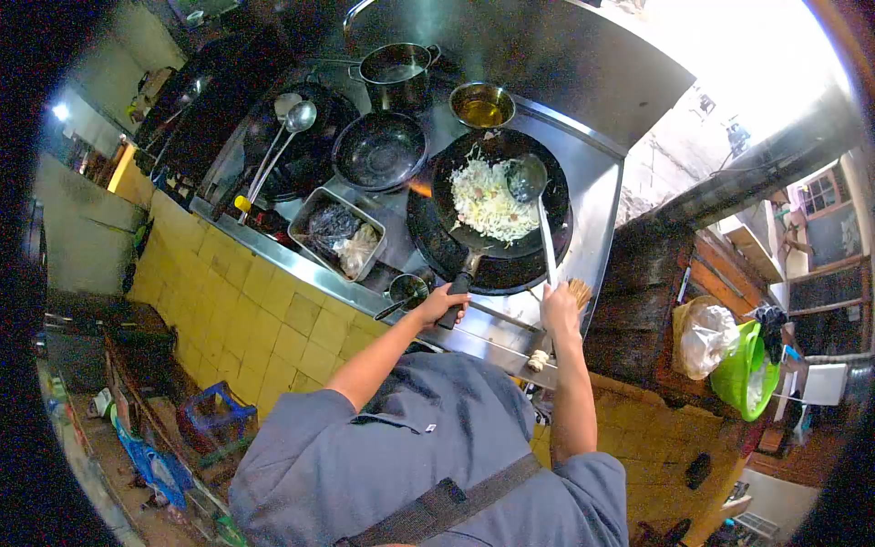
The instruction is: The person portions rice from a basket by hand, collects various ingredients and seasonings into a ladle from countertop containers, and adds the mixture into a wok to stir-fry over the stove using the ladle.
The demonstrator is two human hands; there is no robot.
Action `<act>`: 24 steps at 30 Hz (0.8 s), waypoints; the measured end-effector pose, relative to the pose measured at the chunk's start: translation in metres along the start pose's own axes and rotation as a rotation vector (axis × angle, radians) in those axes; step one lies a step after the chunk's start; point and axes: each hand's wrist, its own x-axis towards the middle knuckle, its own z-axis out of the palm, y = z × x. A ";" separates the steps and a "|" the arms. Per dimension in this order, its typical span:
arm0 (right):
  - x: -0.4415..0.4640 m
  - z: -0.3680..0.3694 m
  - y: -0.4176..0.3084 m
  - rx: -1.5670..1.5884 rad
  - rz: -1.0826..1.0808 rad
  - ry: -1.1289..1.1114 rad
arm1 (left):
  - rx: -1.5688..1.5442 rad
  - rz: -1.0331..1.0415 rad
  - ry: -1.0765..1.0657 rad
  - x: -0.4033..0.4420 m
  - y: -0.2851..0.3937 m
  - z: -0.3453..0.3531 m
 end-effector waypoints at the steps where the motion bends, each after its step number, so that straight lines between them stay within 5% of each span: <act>1: -0.012 0.006 0.007 0.021 0.061 0.053 | 0.001 -0.001 -0.001 0.000 -0.001 -0.001; 24: -0.023 0.020 0.004 0.032 -0.078 -0.095 | -0.016 -0.020 0.020 -0.002 0.000 0.001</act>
